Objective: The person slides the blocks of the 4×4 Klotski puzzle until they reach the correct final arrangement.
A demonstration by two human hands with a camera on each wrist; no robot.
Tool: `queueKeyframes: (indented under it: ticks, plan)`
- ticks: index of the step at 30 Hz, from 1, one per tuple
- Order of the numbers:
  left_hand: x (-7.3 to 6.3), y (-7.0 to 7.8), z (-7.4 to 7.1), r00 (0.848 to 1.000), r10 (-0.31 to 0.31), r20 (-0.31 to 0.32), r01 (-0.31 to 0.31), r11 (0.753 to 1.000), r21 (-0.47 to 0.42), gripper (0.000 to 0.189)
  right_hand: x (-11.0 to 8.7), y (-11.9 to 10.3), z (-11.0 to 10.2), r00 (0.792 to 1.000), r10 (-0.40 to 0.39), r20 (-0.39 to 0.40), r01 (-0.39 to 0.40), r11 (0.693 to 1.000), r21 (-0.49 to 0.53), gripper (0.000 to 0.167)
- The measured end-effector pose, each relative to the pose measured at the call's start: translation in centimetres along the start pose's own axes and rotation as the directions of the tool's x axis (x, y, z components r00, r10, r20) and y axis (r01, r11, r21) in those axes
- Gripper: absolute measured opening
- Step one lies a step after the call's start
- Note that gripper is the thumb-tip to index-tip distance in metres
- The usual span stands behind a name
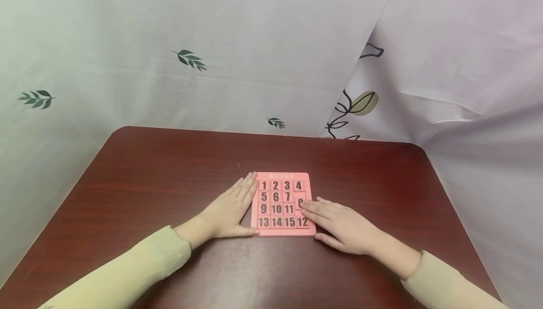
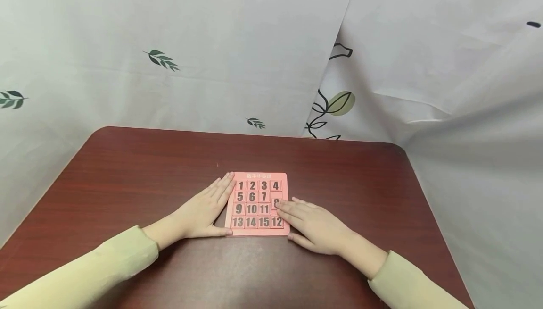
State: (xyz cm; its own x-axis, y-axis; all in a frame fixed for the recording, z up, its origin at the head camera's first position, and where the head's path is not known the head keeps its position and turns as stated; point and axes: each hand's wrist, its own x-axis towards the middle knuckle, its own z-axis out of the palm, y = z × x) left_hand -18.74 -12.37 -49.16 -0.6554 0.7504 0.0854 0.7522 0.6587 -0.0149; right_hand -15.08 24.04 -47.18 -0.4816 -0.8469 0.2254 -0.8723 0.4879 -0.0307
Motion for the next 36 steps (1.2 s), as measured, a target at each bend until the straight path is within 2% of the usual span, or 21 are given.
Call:
queueKeyframes:
  ticks: [6, 12, 18, 23, 27, 31, 36]
  plan:
    - [0.0, 0.0, 0.0, 1.000, -0.003, 0.008, 0.003, 1.000, 0.001, 0.125, 1.2, 0.8, 0.0, 0.996, 0.075, 0.038, -0.075, 0.997, 0.012, 0.061]
    - [0.1, 0.1, -0.3, 1.000, -0.001, 0.000, 0.001, 1.000, 0.008, 0.126, 1.2, 0.7, -0.1, 0.996, 0.077, 0.045, -0.078, 0.997, 0.022, 0.064]
    - [0.1, 0.1, -0.3, 1.000, 0.000, 0.001, 0.000, 1.000, 0.008, 0.125, 0.2, -0.2, -0.2, 1.000, -0.018, -0.024, 0.019, 1.000, 0.024, 0.062]
    - [0.0, 0.2, -0.4, 1.000, -0.006, 0.007, 0.006, 1.000, 0.006, 0.126, -0.8, -1.0, -0.1, 0.990, -0.123, -0.075, 0.125, 0.992, 0.021, 0.061]
    - [0.0, 0.2, -0.4, 1.000, -0.006, 0.002, 0.006, 1.000, 0.003, 0.126, -1.2, -1.3, 0.0, 0.984, -0.155, -0.087, 0.157, 0.988, 0.011, 0.061]
    - [0.1, 0.2, -0.4, 1.000, -0.006, -0.001, 0.006, 1.000, 0.002, 0.126, -1.1, -1.1, 0.1, 0.986, -0.145, -0.080, 0.145, 0.989, -0.001, 0.060]
    - [0.1, 0.2, -0.3, 1.000, -0.007, -0.002, 0.007, 1.000, 0.002, 0.126, -0.5, -0.6, 0.1, 0.997, -0.065, -0.048, 0.065, 0.998, -0.003, 0.060]
